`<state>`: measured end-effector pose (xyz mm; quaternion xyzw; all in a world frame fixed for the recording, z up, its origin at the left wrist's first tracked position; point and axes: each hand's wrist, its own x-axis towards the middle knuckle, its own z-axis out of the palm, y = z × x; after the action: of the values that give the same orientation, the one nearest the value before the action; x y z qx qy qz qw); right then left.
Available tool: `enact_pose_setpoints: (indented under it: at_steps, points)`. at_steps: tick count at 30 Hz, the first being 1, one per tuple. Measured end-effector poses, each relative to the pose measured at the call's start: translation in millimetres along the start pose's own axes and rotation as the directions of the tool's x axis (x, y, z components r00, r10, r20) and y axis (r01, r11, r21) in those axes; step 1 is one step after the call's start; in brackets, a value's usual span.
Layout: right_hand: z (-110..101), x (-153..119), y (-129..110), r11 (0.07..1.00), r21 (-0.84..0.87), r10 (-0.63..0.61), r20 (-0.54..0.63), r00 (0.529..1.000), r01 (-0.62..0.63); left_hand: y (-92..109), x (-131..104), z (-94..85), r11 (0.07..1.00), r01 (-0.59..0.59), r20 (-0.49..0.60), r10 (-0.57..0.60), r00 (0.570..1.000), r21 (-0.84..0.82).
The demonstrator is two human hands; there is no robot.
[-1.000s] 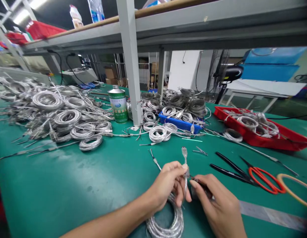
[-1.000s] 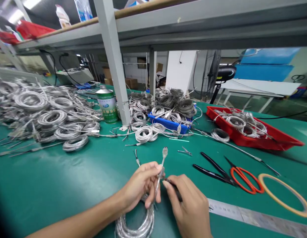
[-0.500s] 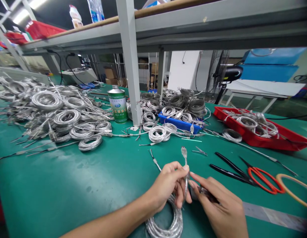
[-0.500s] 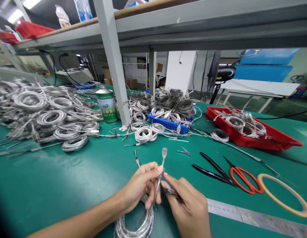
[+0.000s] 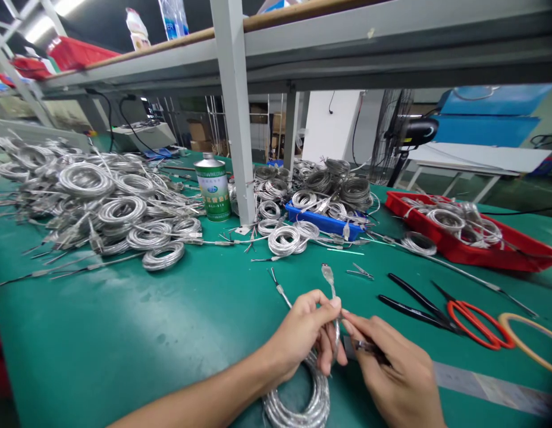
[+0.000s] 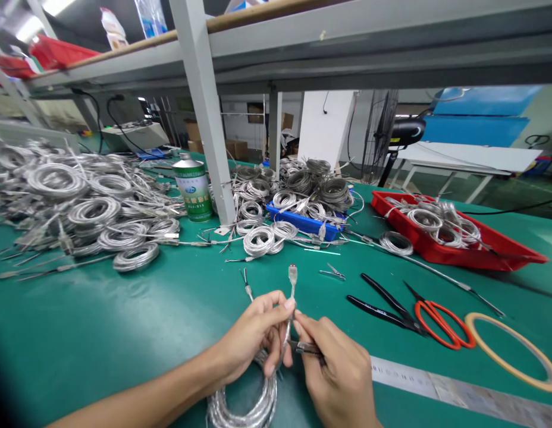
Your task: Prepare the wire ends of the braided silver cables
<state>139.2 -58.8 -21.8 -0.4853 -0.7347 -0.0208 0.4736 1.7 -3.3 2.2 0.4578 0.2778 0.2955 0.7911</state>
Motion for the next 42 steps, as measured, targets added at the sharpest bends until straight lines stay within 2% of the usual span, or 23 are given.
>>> enact_pose_setpoints:
  at_steps: [5, 8, 17, 22, 34, 42]
  points:
    - [1.6, -1.8, 2.9, 0.999, -0.004, 0.047, -0.039, 0.998, -0.047, -1.0, 0.6, -0.6, 1.000, 0.004, 0.028, -0.003, 1.000, -0.019]
    - [1.3, -2.8, 2.0, 0.998, 0.021, 0.060, -0.021, 0.998, -0.059, -0.6, 1.0, -0.5, 1.000, 0.003, 0.018, -0.003, 1.000, -0.017]
    - [-1.9, 0.3, -3.8, 0.993, 0.117, 0.002, 0.047, 0.999, -0.008, 0.2, 1.2, -1.3, 0.999, 0.007, 0.012, -0.007, 1.000, -0.035]
    - [-3.4, 2.9, -6.2, 0.986, 0.167, -0.003, 0.042, 0.999, -0.004, -2.1, 1.3, -0.6, 0.999, -0.025, 0.023, 0.026, 0.999, -0.043]
    - [1.8, -1.0, -3.3, 0.997, 0.070, 0.022, 0.049, 0.999, -0.026, -4.4, 3.0, -3.2, 0.999, -0.012, 0.009, 0.012, 1.000, -0.030]
    - [2.2, -1.3, -1.3, 0.997, 0.070, 0.009, 0.036, 0.999, -0.012, -4.2, 3.2, -3.8, 0.999, 0.011, 0.035, -0.010, 0.999, -0.031]
